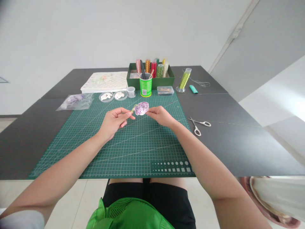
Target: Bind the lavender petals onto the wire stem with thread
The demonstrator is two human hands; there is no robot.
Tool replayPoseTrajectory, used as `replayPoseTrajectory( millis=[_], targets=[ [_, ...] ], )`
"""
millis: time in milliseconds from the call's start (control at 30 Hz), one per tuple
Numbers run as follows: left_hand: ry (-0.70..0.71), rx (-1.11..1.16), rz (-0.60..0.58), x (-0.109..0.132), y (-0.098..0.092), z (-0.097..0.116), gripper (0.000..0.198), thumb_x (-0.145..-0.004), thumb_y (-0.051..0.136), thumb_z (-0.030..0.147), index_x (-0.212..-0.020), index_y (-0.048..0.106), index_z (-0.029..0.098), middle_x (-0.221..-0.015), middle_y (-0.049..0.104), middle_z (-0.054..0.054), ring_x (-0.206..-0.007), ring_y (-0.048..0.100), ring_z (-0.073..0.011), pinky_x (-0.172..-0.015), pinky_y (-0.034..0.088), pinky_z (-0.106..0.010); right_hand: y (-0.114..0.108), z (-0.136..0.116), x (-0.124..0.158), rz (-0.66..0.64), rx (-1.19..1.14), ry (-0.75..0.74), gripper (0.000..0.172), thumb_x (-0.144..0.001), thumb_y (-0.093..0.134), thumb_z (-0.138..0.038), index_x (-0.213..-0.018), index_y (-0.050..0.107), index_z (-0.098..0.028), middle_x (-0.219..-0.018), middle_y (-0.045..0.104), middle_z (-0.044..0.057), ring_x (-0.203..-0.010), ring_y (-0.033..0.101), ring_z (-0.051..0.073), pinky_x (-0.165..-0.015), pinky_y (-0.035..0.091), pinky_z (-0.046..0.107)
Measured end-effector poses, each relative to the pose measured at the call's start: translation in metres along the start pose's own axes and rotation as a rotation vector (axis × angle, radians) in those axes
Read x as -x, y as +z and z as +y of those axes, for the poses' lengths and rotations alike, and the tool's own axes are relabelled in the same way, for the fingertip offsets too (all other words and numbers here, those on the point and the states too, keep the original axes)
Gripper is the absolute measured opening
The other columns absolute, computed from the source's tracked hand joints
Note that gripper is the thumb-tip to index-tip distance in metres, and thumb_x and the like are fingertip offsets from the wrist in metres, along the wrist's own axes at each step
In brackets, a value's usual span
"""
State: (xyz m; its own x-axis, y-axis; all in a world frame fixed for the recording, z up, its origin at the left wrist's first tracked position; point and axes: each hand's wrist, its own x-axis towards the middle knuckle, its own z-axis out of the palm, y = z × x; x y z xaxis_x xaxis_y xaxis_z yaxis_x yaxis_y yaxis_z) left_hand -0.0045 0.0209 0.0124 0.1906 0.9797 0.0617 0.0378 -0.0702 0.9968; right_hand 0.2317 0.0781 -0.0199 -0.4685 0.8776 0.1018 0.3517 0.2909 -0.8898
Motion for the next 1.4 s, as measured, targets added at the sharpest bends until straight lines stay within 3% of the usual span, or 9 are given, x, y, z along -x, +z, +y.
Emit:
replayPoseTrajectory(
  millis=[100,233,467,767,900,1100,1300,1400],
  targets=[
    [0.021,0.008,0.078,-0.003,-0.003,-0.001,0.023,-0.084,0.073,0.039,-0.086,0.069,0.016,-0.084,0.079,-0.009,-0.045,0.041,-0.0048,-0.043,0.028,-0.021,-0.001,-0.003,0.001,0.018,0.06,0.018,0.04,-0.088,0.064,-0.046,-0.103,0.082,-0.014,-0.069,0.067,0.002,-0.06,0.048,0.012,-0.062,0.038,0.029],
    [0.053,0.004,0.133,-0.007,-0.007,-0.004,0.024,-0.085,0.073,0.039,-0.084,0.071,0.015,-0.085,0.079,-0.009,-0.044,0.039,-0.0043,-0.042,0.026,-0.021,-0.006,-0.01,0.003,0.006,0.098,0.044,0.038,-0.086,0.067,-0.045,-0.1,0.083,-0.013,-0.068,0.069,0.003,-0.057,0.047,0.011,-0.059,0.036,0.028],
    [0.089,-0.03,0.224,-0.009,-0.01,-0.005,0.022,-0.085,0.072,0.039,-0.085,0.071,0.016,-0.084,0.078,-0.008,-0.045,0.04,-0.0054,-0.041,0.026,-0.022,-0.018,-0.015,0.006,-0.066,0.089,0.057,0.028,-0.081,0.074,-0.043,-0.089,0.085,-0.019,-0.079,0.078,0.006,-0.069,0.064,0.016,-0.067,0.049,0.031],
    [0.133,-0.143,0.32,-0.017,-0.02,-0.008,0.02,-0.087,0.07,0.037,-0.085,0.071,0.017,-0.083,0.079,-0.007,-0.045,0.043,-0.0069,-0.042,0.03,-0.023,-0.027,-0.03,0.015,-0.171,0.003,0.063,0.029,-0.078,0.078,-0.047,-0.088,0.085,-0.021,-0.09,0.082,0.007,-0.085,0.073,0.021,-0.078,0.055,0.034],
    [0.151,-0.229,0.334,-0.016,-0.021,-0.007,0.019,-0.089,0.068,0.035,-0.085,0.071,0.017,-0.081,0.079,-0.006,-0.045,0.045,-0.0077,-0.044,0.033,-0.023,-0.028,-0.043,0.02,-0.212,-0.069,0.035,0.027,-0.077,0.08,-0.045,-0.088,0.085,-0.022,-0.088,0.081,0.007,-0.082,0.073,0.019,-0.076,0.055,0.032],
    [0.093,-0.387,0.237,-0.017,-0.022,-0.009,0.018,-0.09,0.066,0.032,-0.084,0.073,0.017,-0.079,0.079,-0.005,-0.044,0.048,-0.008,-0.046,0.036,-0.022,-0.025,-0.054,0.024,-0.237,-0.147,-0.057,0.023,-0.079,0.081,-0.042,-0.086,0.085,-0.02,-0.076,0.079,0.005,-0.066,0.065,0.014,-0.06,0.048,0.027],
    [-0.073,-0.438,-0.043,-0.016,-0.018,-0.011,0.016,-0.086,0.067,0.032,-0.083,0.073,0.017,-0.078,0.079,-0.005,-0.044,0.047,-0.0084,-0.044,0.036,-0.021,-0.021,-0.063,0.029,-0.214,-0.266,-0.118,0.021,-0.077,0.083,-0.038,-0.085,0.085,-0.018,-0.077,0.079,0.007,-0.066,0.064,0.015,-0.056,0.047,0.026],
    [-0.092,-0.477,-0.118,-0.013,-0.014,-0.011,0.017,-0.087,0.067,0.033,-0.083,0.075,0.018,-0.074,0.077,-0.004,-0.043,0.047,-0.0085,-0.043,0.033,-0.022,-0.018,-0.066,0.031,-0.161,-0.326,-0.122,0.019,-0.079,0.082,-0.036,-0.086,0.085,-0.019,-0.066,0.073,0.004,-0.052,0.051,0.009,-0.045,0.036,0.024]
  ],
)
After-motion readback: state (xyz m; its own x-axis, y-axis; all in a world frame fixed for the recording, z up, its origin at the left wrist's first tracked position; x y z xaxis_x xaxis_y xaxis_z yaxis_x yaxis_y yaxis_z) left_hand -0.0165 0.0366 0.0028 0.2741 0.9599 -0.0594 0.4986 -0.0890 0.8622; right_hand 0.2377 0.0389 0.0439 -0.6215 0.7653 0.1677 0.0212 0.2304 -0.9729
